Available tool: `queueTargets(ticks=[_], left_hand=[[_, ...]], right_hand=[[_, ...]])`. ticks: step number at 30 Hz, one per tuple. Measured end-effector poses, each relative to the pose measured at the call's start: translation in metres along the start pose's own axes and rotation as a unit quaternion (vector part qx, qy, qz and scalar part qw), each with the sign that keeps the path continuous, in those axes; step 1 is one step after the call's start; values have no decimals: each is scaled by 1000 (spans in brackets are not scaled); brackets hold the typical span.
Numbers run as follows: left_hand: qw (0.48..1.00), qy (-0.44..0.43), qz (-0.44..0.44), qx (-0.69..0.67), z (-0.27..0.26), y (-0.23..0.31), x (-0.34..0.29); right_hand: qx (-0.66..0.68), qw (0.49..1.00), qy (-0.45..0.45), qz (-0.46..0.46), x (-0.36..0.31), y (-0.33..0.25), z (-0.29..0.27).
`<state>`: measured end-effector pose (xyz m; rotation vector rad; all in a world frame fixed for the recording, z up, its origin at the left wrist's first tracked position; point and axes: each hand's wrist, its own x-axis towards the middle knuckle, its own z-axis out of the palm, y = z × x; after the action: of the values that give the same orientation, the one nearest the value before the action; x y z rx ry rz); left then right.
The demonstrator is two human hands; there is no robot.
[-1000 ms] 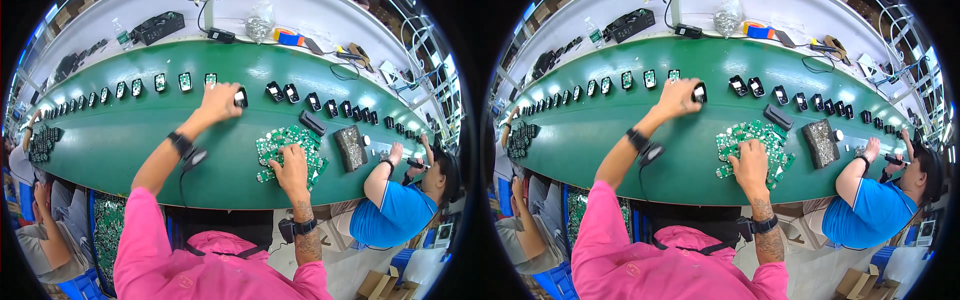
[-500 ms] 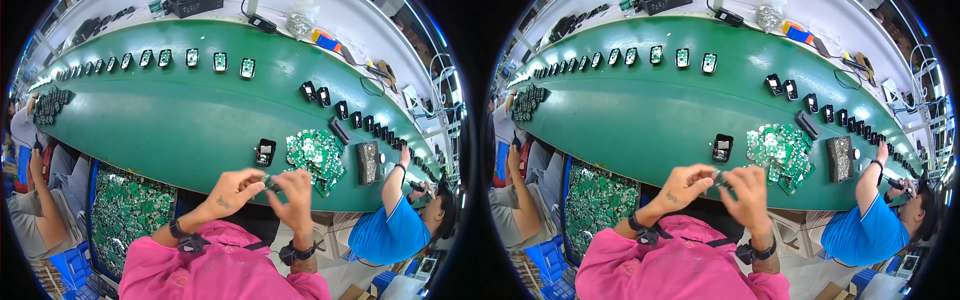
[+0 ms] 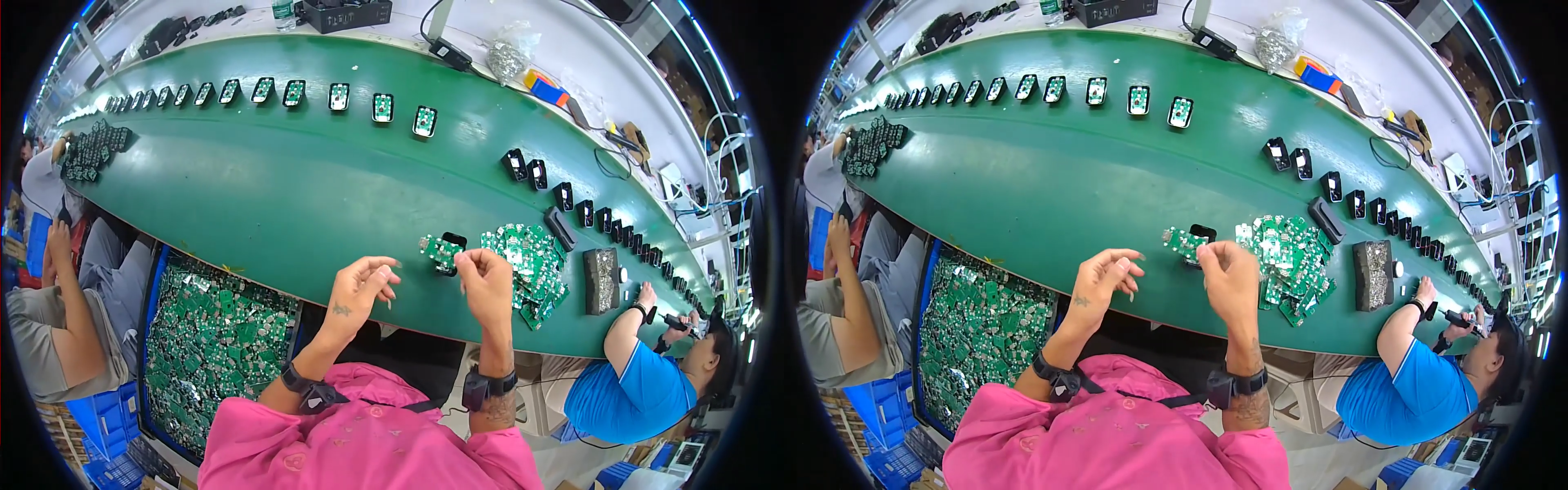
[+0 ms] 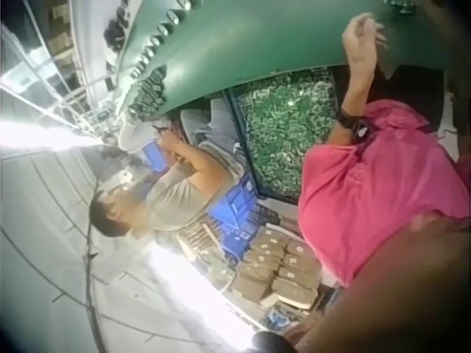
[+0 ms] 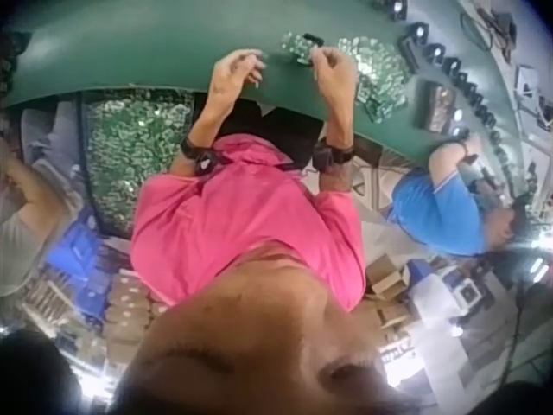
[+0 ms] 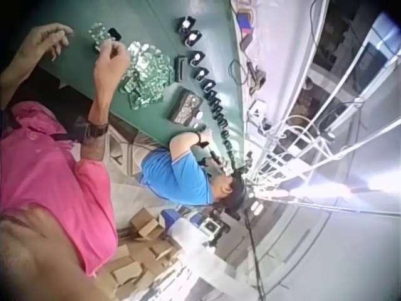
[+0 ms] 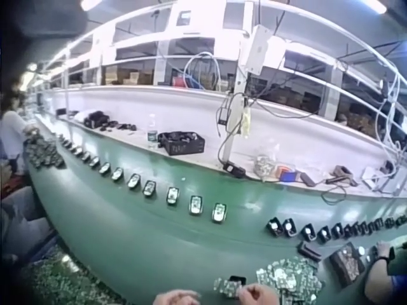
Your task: The person picks up a circuit board and a black plastic housing, fits the board into the housing by hand, and places the assembled unit onto the green workbench. They then repeat the process with another circuit board and housing.
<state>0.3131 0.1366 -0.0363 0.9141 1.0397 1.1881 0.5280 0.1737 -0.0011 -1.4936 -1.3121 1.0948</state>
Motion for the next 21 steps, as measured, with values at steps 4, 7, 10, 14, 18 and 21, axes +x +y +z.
queueTargets(ticks=[4, 7, 10, 14, 18, 21], left_hand=[[1000, 0, -26, 1, -5, -5, -5], [1000, 6, -31, 3, -5, -8, -3], [999, 0, -35, 5, -6, -9, 1], [999, -7, -36, 6, -1, -9, 4], [999, -9, -39, 23, -1, -10, 3], [999, -10, -39, 28, -2, -10, 3]], right_hand=[[-89, 996, -8, 16, 13, 3, -2], [-80, 997, -3, 20, 9, 8, -6], [-3, 997, -48, 59, 3, 6, -10], [-13, 999, -30, 40, 9, 6, -5], [-5, 998, -38, 45, 14, 3, -4], [-69, 997, -25, 22, 16, 11, -7]])
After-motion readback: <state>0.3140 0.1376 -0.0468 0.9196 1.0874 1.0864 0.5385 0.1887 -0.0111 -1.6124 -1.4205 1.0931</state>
